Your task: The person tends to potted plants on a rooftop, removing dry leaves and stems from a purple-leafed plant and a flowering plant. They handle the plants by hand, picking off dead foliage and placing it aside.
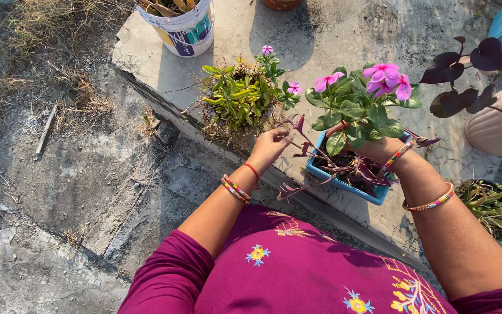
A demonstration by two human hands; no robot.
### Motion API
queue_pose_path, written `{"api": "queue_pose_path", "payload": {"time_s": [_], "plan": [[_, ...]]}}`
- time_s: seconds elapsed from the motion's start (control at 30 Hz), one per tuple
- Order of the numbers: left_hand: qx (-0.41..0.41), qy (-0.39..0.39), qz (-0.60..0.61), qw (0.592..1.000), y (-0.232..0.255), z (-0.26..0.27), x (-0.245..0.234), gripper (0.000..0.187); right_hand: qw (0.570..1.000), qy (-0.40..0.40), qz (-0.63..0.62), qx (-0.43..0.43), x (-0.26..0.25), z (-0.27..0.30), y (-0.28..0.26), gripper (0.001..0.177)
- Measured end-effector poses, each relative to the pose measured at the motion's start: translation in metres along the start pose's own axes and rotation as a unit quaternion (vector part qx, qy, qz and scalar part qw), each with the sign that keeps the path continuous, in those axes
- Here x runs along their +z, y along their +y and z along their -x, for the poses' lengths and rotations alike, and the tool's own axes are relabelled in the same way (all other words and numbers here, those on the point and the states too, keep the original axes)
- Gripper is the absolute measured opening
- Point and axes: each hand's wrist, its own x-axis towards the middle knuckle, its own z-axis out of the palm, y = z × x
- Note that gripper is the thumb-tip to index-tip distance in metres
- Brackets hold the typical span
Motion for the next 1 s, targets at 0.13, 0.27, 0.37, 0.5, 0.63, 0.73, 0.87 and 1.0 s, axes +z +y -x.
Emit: {"api": "queue_pose_path", "payload": {"time_s": [0.13,0.27,0.37,0.5,0.63,0.73,0.87,1.0], "plan": [[0.006,-0.084,0.192,0.978,-0.002,-0.021,0.020,0.038,0.997,0.064,0.013,-0.051,0.004,0.015,0.015,0.025],[0.024,-0.024,0.163,0.986,0.031,0.003,0.039,0.024,0.965,0.157,0.168,-0.126,0.001,0.030,0.019,0.034],[0.076,0.034,0.067,0.994,0.057,0.048,0.044,0.015,0.961,0.106,-0.234,0.107,0.008,0.033,0.017,0.031],[0.260,0.094,-0.044,0.960,0.086,0.094,0.036,0.021,0.955,0.136,-0.246,0.097,0.009,0.035,0.015,0.034],[0.308,0.066,-0.066,0.947,0.102,0.117,0.026,0.028,0.986,0.123,-0.103,0.047,0.009,0.041,0.015,0.032],[0.364,0.091,-0.136,0.917,0.112,0.119,0.027,0.026,0.989,0.147,-0.032,-0.003,0.008,0.040,0.015,0.035],[0.364,0.070,-0.121,0.921,0.119,0.124,0.024,0.026,0.973,0.133,-0.187,-0.035,0.013,0.035,0.014,0.038],[0.347,0.058,-0.127,0.927,0.121,0.126,0.026,0.028,0.989,0.147,-0.005,-0.035,0.009,0.036,0.017,0.031]]}}
